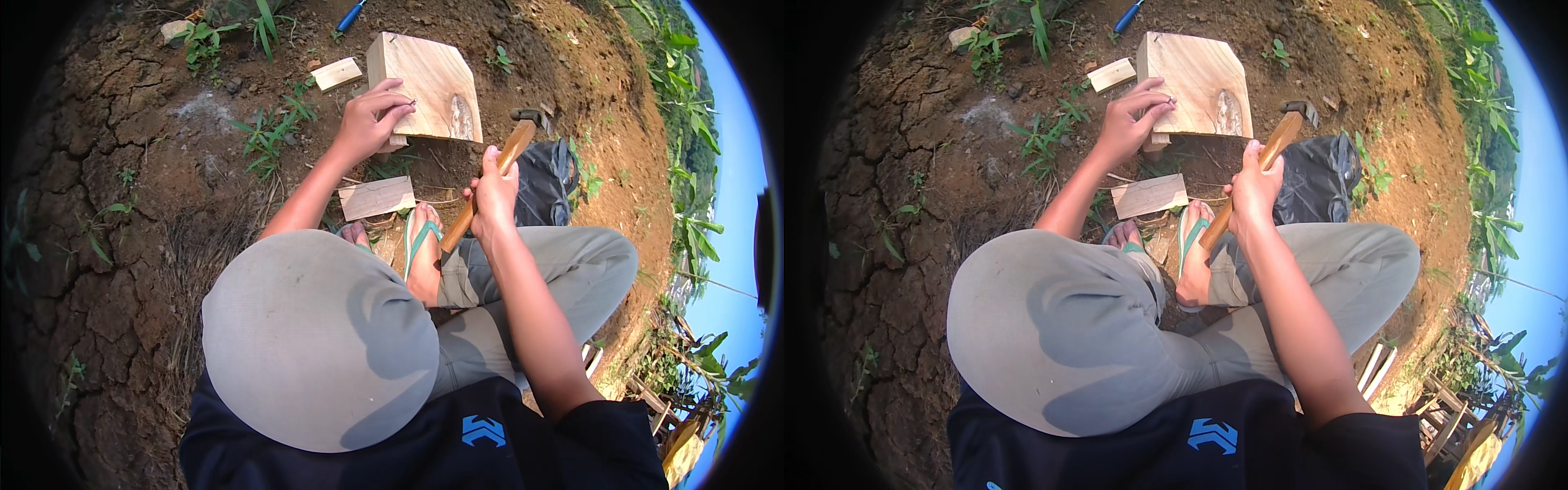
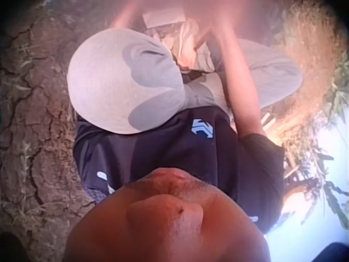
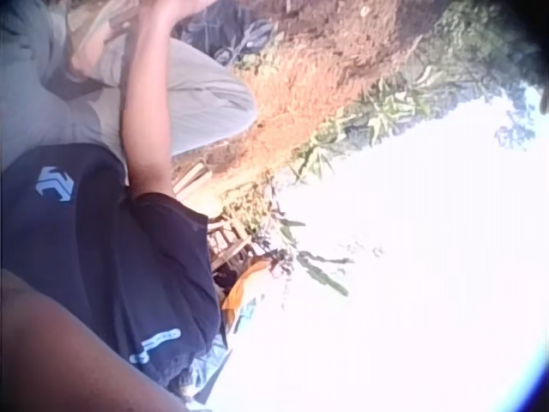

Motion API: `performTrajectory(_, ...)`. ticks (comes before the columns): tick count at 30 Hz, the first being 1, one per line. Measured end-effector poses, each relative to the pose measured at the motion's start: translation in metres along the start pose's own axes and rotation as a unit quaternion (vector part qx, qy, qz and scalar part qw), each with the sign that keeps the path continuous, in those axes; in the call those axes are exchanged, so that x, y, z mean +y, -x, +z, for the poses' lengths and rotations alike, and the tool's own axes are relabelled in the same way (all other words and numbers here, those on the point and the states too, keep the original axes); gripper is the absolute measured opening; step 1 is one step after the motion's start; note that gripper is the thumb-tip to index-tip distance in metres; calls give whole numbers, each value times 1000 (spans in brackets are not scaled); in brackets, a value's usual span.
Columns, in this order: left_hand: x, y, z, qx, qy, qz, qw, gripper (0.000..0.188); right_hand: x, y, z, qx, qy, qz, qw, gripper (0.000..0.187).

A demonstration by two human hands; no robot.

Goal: The person hammers a nail into a wooden board while sitting on the ground and then holds the board against another wooden piece using a hammer.

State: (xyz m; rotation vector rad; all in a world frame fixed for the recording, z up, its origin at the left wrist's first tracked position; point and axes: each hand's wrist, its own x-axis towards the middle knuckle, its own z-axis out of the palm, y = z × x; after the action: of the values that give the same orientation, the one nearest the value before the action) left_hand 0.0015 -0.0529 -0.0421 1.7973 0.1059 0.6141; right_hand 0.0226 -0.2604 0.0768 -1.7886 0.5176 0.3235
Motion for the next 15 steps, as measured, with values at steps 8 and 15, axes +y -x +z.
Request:
performTrajectory(8,2,-6,-3,-25,-8,4,1000,14,-23,23,-28,-67,12,-53,996,21)
performTrajectory(15,1,-4,1,-31,-11,32,999,12,-21,17,-25,-180,134,-151,963,17)
